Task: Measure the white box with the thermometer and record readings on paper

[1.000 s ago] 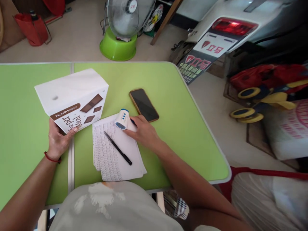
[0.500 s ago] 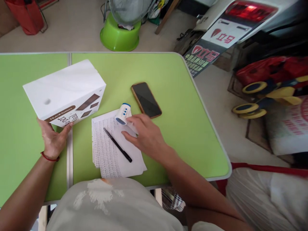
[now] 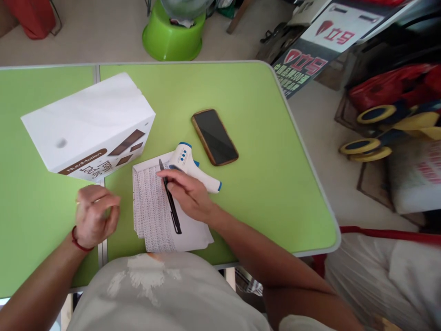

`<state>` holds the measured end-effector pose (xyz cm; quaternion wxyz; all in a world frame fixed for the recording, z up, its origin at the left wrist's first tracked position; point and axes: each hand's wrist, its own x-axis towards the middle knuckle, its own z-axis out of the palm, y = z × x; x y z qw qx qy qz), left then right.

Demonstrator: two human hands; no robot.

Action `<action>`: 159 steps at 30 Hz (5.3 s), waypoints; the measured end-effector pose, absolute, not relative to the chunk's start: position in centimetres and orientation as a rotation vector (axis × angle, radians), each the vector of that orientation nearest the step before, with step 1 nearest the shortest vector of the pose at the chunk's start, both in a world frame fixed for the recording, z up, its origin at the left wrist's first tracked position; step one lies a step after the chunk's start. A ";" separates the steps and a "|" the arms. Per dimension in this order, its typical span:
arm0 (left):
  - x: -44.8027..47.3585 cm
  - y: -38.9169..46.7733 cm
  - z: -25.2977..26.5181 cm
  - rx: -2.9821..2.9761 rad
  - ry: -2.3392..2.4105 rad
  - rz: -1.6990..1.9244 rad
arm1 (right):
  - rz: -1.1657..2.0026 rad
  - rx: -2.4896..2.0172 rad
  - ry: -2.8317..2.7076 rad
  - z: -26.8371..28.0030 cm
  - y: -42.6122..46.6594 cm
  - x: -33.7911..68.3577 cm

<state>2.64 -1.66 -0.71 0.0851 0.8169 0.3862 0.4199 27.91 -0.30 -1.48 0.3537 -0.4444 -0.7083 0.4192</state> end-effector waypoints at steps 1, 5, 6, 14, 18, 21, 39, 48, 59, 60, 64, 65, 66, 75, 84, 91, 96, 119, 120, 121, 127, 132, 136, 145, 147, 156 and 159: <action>3.0 -1.8 -0.7 2.475 1.113 1.160 | 1.179 -1.113 -1.723 -1.7 -0.3 27.9; 4.1 -1.9 -1.0 2.516 0.935 0.785 | 1.316 -1.066 -1.482 -2.9 -0.7 27.5; 4.2 -1.9 -1.1 2.509 0.909 0.703 | 1.289 -1.082 -1.441 -3.3 -0.9 27.3; 3.9 -1.9 -1.9 2.572 0.902 0.473 | 1.114 -1.200 -1.431 -3.2 -1.1 26.4; 3.9 -2.0 -2.1 2.620 0.918 0.439 | 1.096 -1.332 -1.424 -2.9 -0.7 26.2; 4.0 -2.0 -2.1 2.609 0.923 0.438 | 1.078 -1.413 -1.403 -3.1 -0.6 26.0; 4.0 -2.1 -2.0 2.689 0.923 0.408 | 0.671 -1.302 -1.721 -3.9 -0.2 26.0; 4.2 -2.1 -2.1 2.686 0.930 0.411 | 0.648 -1.275 -1.756 -3.7 -0.3 25.9; 4.1 -2.2 -2.0 2.687 0.932 0.408 | 0.645 -1.296 -1.747 -3.8 -0.3 25.9; 4.1 -2.2 -2.0 2.686 0.932 0.408 | 0.653 -1.292 -1.740 -3.7 -0.3 25.9; 4.1 -2.1 -2.0 2.684 0.926 0.411 | 0.671 -1.289 -1.709 -3.7 -0.3 26.0; 4.1 -2.1 -2.0 2.683 0.924 0.412 | 0.671 -1.294 -1.707 -3.7 -0.3 26.0; 4.1 -2.1 -2.0 2.681 0.925 0.413 | 0.672 -1.302 -1.709 -3.7 -0.3 26.0; 4.0 -2.2 -2.0 2.682 0.926 0.421 | 0.652 -1.321 -1.738 -3.6 -0.3 26.0; 4.0 -2.2 -2.0 2.662 0.937 0.417 | 0.684 -1.318 -1.727 -3.6 -0.3 26.0; 4.0 -2.1 -2.1 2.636 0.944 0.414 | 0.675 -1.337 -1.699 -3.8 -0.3 26.0; 4.0 -2.1 -2.0 2.641 0.943 0.405 | 0.684 -1.331 -1.706 -3.7 -0.3 26.0; 4.0 -2.1 -2.0 2.642 0.939 0.409 | 0.699 -1.313 -1.675 -3.6 -0.3 26.0; 4.0 -2.1 -2.0 2.640 0.940 0.406 | 0.698 -1.307 -1.678 -3.6 -0.3 26.0; 4.0 -2.1 -1.9 2.635 0.941 0.408 | 0.698 -1.306 -1.679 -3.6 -0.4 26.0; 4.1 -2.1 -1.9 2.645 0.943 0.415 | 0.721 -1.295 -1.691 -3.8 -0.4 25.9; 4.1 -2.1 -1.9 2.674 0.942 0.407 | 0.727 -1.301 -1.713 -3.9 -0.4 25.9; 4.1 -2.1 -1.9 2.673 0.936 0.403 | 0.707 -1.277 -1.699 -3.8 -0.4 25.9; 4.1 -2.1 -1.8 2.682 0.936 0.390 | 0.709 -1.260 -1.696 -3.8 -0.4 25.9; 4.1 -2.0 -1.8 2.681 0.937 0.393 | 0.712 -1.275 -1.687 -3.7 -0.4 25.9; 4.1 -2.1 -1.8 2.681 0.931 0.410 | 0.663 -1.252 -1.705 -3.8 -0.4 25.9; 4.1 -2.1 -1.9 2.687 0.932 0.405 | 0.685 -1.255 -1.706 -3.9 -0.4 25.9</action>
